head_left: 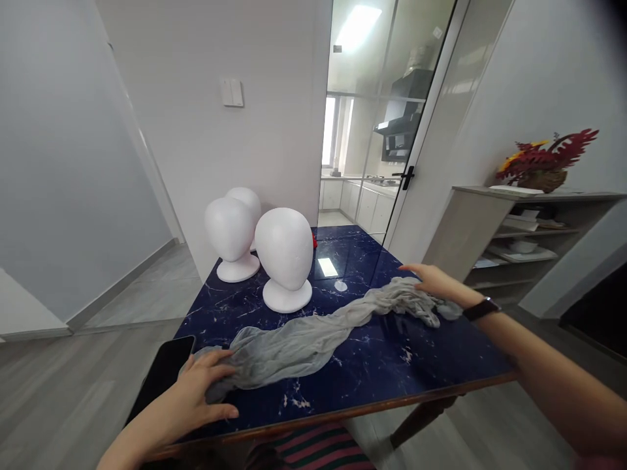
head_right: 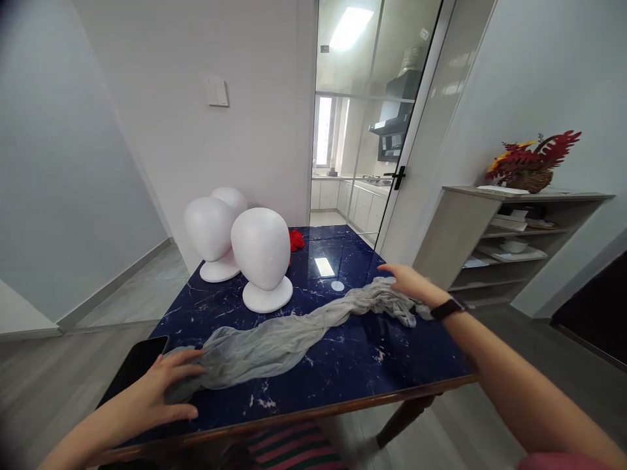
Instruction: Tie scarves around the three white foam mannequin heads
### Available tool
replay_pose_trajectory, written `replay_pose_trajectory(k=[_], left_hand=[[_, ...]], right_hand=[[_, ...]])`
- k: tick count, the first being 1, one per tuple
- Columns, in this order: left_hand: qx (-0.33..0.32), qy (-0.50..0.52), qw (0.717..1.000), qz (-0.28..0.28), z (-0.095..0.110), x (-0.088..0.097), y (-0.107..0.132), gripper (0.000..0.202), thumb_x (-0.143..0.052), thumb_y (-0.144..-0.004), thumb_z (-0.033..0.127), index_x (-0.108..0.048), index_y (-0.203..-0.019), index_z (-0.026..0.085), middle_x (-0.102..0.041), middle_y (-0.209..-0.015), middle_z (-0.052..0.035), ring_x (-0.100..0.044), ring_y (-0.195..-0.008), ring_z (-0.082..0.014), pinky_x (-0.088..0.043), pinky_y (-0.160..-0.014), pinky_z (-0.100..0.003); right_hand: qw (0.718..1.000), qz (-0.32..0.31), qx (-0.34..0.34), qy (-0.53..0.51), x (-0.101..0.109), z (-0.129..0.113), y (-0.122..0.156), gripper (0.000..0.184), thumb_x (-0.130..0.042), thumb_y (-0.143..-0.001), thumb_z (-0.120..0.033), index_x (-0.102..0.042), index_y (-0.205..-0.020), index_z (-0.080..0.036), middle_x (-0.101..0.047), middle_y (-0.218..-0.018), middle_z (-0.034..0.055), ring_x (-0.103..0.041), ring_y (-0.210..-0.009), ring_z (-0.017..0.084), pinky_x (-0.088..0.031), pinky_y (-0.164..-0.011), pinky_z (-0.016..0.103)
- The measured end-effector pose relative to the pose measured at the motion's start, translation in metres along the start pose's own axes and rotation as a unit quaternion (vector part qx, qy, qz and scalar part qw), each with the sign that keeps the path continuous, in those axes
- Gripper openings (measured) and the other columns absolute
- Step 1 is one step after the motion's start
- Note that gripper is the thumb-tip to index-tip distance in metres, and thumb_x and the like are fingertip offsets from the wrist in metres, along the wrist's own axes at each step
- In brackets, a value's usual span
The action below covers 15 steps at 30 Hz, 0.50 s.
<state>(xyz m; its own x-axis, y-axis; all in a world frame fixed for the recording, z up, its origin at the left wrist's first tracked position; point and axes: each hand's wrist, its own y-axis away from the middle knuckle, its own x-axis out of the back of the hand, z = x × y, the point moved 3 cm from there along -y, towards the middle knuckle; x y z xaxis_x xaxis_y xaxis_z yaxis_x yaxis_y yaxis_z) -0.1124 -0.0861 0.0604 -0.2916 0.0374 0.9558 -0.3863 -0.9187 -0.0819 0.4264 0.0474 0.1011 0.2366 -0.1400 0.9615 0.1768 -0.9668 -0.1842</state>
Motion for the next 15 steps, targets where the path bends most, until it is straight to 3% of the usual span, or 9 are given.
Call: replay_pose_trajectory(k=[1,3,5,8,11,13,15], left_hand=[[-0.007,0.022,1.0,-0.013,0.003,-0.001,0.0,0.028,-0.063,-0.073,0.04,-0.069,-0.099,0.031,-0.058,-0.128,-0.0047,-0.054,-0.116,-0.0299,-0.034,-0.106,-0.049],[-0.007,0.051,0.999,0.015,0.008,-0.001,-0.005,0.03,-0.053,-0.082,0.043,-0.068,-0.105,0.03,-0.052,-0.135,-0.0038,-0.051,-0.121,-0.0266,-0.039,-0.104,-0.043],[0.0,0.068,0.997,0.046,0.013,-0.003,-0.018,0.04,-0.047,-0.085,0.036,-0.057,-0.123,0.03,-0.045,-0.142,-0.0039,-0.046,-0.126,-0.0231,-0.038,-0.105,-0.039],[-0.002,0.088,0.996,-0.013,0.017,-0.018,-0.037,0.069,-0.055,-0.077,0.027,-0.033,-0.142,0.027,-0.029,-0.151,-0.0063,-0.035,-0.135,-0.0221,-0.032,-0.109,-0.038],[0.017,0.088,0.992,-0.086,0.02,-0.032,-0.045,0.079,-0.062,-0.067,0.027,-0.034,-0.141,0.025,-0.035,-0.148,-0.0084,-0.037,-0.133,-0.0251,-0.033,-0.108,-0.038],[0.035,0.078,0.991,-0.101,0.023,-0.034,-0.044,0.074,-0.061,-0.067,0.029,-0.04,-0.138,0.026,-0.052,-0.135,-0.0085,-0.048,-0.124,-0.0262,-0.038,-0.102,-0.038],[0.034,0.052,0.991,-0.114,0.027,-0.03,-0.042,0.055,-0.055,-0.07,0.024,-0.052,-0.125,0.027,-0.066,-0.108,-0.0059,-0.06,-0.104,-0.0254,-0.043,-0.092,-0.038]], right_hand=[[0.999,-0.023,0.031,-0.022,-0.018,-0.009,0.005,0.052,-0.05,-0.063,-0.01,-0.062,-0.113,-0.015,-0.066,-0.114,0.0098,-0.062,-0.105,0.026,-0.048,-0.093,0.036],[0.989,-0.074,0.102,-0.071,-0.052,-0.031,0.019,0.055,-0.051,-0.066,-0.013,-0.056,-0.121,-0.015,-0.061,-0.122,0.0111,-0.058,-0.112,0.026,-0.044,-0.098,0.039],[0.985,-0.055,0.137,-0.084,-0.08,-0.049,0.031,0.051,-0.05,-0.072,-0.016,-0.054,-0.123,-0.017,-0.057,-0.127,0.0117,-0.055,-0.115,0.026,-0.042,-0.1,0.041],[0.991,0.015,0.101,-0.082,-0.105,-0.06,0.037,0.031,-0.04,-0.082,-0.019,-0.059,-0.106,-0.016,-0.061,-0.115,0.0127,-0.058,-0.105,0.024,-0.044,-0.096,0.042],[0.985,0.071,0.014,-0.158,-0.101,-0.058,0.036,0.024,-0.035,-0.085,-0.024,-0.057,-0.092,-0.019,-0.065,-0.091,0.0087,-0.061,-0.087,0.023,-0.048,-0.085,0.041],[0.957,0.105,-0.036,-0.267,-0.079,-0.056,0.035,0.02,-0.038,-0.085,-0.031,-0.055,-0.09,-0.021,-0.064,-0.082,0.006,-0.061,-0.079,0.023,-0.05,-0.076,0.038],[0.915,0.098,-0.067,-0.386,-0.046,-0.057,0.038,0.021,-0.043,-0.084,-0.038,-0.053,-0.092,-0.022,-0.063,-0.079,0.0042,-0.061,-0.071,0.021,-0.051,-0.066,0.034]])
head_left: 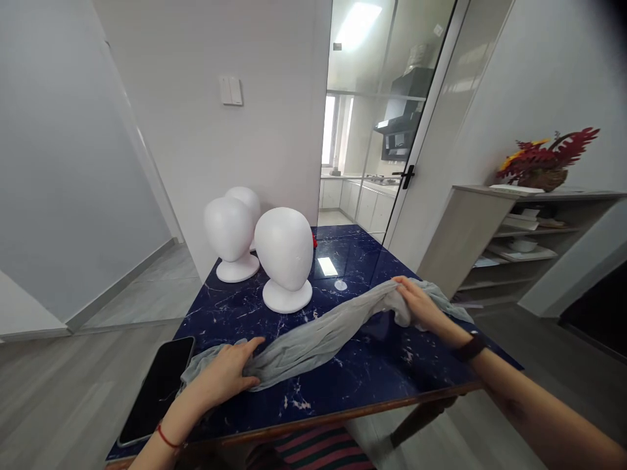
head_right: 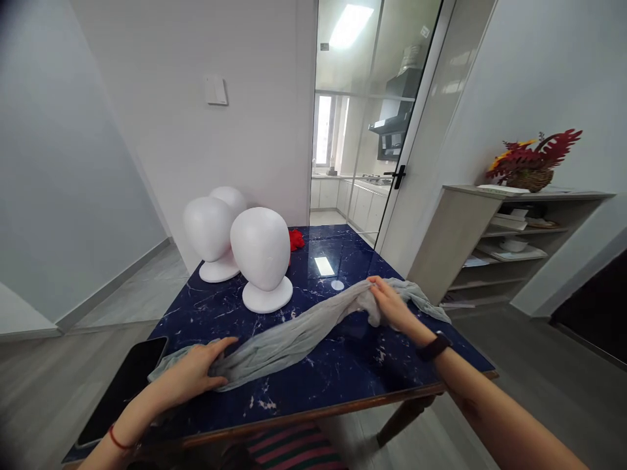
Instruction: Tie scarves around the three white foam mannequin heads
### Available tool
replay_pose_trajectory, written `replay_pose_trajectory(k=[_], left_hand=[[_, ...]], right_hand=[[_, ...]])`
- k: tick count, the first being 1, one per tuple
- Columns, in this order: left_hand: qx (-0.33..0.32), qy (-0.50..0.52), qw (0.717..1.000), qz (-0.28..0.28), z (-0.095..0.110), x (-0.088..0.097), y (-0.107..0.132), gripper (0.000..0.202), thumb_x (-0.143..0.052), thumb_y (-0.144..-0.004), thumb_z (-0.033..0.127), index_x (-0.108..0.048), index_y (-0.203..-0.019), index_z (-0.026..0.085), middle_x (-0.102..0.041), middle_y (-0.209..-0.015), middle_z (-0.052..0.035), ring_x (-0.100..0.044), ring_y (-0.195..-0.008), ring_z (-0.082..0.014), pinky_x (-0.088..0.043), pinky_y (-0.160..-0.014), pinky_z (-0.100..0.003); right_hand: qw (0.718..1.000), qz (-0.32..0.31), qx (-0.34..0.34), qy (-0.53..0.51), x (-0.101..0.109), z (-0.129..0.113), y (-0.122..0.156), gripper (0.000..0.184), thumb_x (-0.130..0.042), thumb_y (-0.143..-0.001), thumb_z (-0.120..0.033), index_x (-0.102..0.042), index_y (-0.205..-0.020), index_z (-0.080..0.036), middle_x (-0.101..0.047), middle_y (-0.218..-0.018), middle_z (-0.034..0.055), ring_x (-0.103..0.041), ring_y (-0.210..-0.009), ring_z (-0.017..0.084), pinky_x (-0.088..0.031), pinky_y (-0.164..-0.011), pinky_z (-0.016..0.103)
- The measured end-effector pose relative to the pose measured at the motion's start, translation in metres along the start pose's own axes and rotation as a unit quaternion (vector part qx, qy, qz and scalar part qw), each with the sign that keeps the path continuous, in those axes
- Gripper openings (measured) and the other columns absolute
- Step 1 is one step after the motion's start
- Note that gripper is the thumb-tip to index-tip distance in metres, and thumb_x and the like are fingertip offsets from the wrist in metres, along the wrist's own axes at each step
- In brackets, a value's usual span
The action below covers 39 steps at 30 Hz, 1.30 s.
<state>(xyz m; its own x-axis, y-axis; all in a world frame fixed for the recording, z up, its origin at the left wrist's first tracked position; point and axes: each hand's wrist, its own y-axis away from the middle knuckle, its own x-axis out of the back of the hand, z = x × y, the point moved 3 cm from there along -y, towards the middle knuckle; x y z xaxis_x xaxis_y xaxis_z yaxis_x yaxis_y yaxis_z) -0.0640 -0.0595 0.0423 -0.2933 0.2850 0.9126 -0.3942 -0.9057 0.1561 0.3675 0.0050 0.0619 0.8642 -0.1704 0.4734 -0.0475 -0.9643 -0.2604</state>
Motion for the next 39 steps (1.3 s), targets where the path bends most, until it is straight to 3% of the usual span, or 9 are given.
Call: replay_pose_trajectory(k=[4,9,14,18,21,23,28,34,39], left_hand=[[-0.025,-0.1,0.994,0.02,0.005,0.017,0.004,0.028,-0.042,-0.062,0.005,-0.062,-0.073,0.022,-0.066,-0.079,-0.0034,-0.063,-0.083,-0.0223,-0.039,-0.09,-0.042],[-0.017,-0.113,0.952,0.283,0.002,0.059,0.012,0.028,-0.046,-0.059,0.008,-0.059,-0.08,0.022,-0.063,-0.106,-0.0052,-0.055,-0.104,-0.026,-0.026,-0.105,-0.049],[-0.046,0.141,0.963,0.224,0.016,0.066,0.011,0.009,-0.044,-0.071,0.02,-0.053,-0.068,0.02,-0.059,-0.072,0.0011,-0.055,-0.074,-0.0174,-0.046,-0.081,-0.033],[-0.079,0.309,0.934,0.162,0.05,0.067,0.004,0.013,-0.043,-0.078,0.025,-0.048,-0.068,0.018,-0.05,-0.066,0.0025,-0.048,-0.065,-0.0128,-0.041,-0.06,-0.023],[-0.13,0.305,0.924,0.188,0.075,0.08,-0.001,0.007,-0.045,-0.076,0.021,-0.049,-0.071,0.017,-0.05,-0.068,0.0021,-0.048,-0.067,-0.0122,-0.039,-0.061,-0.023],[-0.152,0.246,0.929,0.233,0.085,0.094,-0.003,0.007,-0.044,-0.072,0.015,-0.05,-0.074,0.017,-0.051,-0.068,0.0028,-0.047,-0.065,-0.0114,-0.038,-0.06,-0.022],[-0.138,0.078,0.933,0.322,0.087,0.128,-0.001,0.024,-0.046,-0.067,0.011,-0.054,-0.088,0.018,-0.054,-0.071,0.0046,-0.049,-0.065,-0.0116,-0.037,-0.062,-0.022],[-0.188,0.042,0.938,0.289,0.093,0.133,-0.001,0.022,-0.048,-0.077,0.016,-0.059,-0.096,0.018,-0.057,-0.1,-0.0046,-0.054,-0.092,-0.0182,-0.043,-0.082,-0.03],[-0.209,0.24,0.945,0.077,0.093,0.109,-0.01,0.017,-0.057,-0.077,0.029,-0.06,-0.088,0.016,-0.063,-0.09,-0.0047,-0.059,-0.084,-0.0197,-0.048,-0.076,-0.032]], right_hand=[[0.99,-0.044,-0.065,-0.12,0.055,-0.052,-0.004,0.028,-0.052,-0.079,-0.041,-0.057,-0.098,-0.022,-0.067,-0.089,0.0061,-0.063,-0.073,0.021,-0.052,-0.063,0.031],[0.995,-0.069,-0.072,-0.005,0.091,-0.054,-0.026,0.033,-0.049,-0.079,-0.042,-0.064,-0.099,-0.02,-0.069,-0.095,0.0094,-0.065,-0.08,0.022,-0.053,-0.07,0.033],[0.978,-0.066,-0.007,0.197,0.033,-0.044,-0.032,0.031,-0.058,-0.078,-0.039,-0.067,-0.094,-0.014,-0.068,-0.099,0.0141,-0.064,-0.094,0.027,-0.05,-0.084,0.039],[0.965,-0.213,0.153,0.007,-0.055,-0.1,0.005,0.041,-0.05,-0.087,-0.044,-0.057,-0.12,-0.02,-0.061,-0.12,0.0099,-0.057,-0.111,0.023,-0.044,-0.098,0.041],[0.928,-0.293,0.196,-0.118,-0.106,-0.15,0.03,0.072,-0.063,-0.079,-0.046,-0.032,-0.141,-0.026,-0.049,-0.136,0.0094,-0.047,-0.124,0.022,-0.037,-0.104,0.042],[0.901,-0.363,0.193,-0.141,-0.127,-0.174,0.036,0.078,-0.07,-0.072,-0.048,-0.035,-0.138,-0.024,-0.054,-0.129,0.0096,-0.052,-0.115,0.021,-0.042,-0.099,0.038],[0.873,-0.448,0.142,-0.126,-0.119,-0.209,0.017,0.04,-0.052,-0.085,-0.051,-0.062,-0.09,-0.013,-0.054,-0.06,-0.0037,-0.046,-0.049,0.007,-0.042,-0.054,0.022],[0.89,-0.403,0.191,-0.098,-0.078,-0.245,-0.007,0.029,-0.055,-0.085,-0.042,-0.06,-0.078,-0.014,-0.055,-0.063,-0.0027,-0.046,-0.055,0.007,-0.039,-0.054,0.019],[0.869,-0.394,0.062,-0.294,-0.069,-0.256,-0.003,0.035,-0.04,-0.093,-0.047,-0.054,-0.101,-0.016,-0.052,-0.062,-0.0043,-0.044,-0.048,0.006,-0.044,-0.051,0.019]])
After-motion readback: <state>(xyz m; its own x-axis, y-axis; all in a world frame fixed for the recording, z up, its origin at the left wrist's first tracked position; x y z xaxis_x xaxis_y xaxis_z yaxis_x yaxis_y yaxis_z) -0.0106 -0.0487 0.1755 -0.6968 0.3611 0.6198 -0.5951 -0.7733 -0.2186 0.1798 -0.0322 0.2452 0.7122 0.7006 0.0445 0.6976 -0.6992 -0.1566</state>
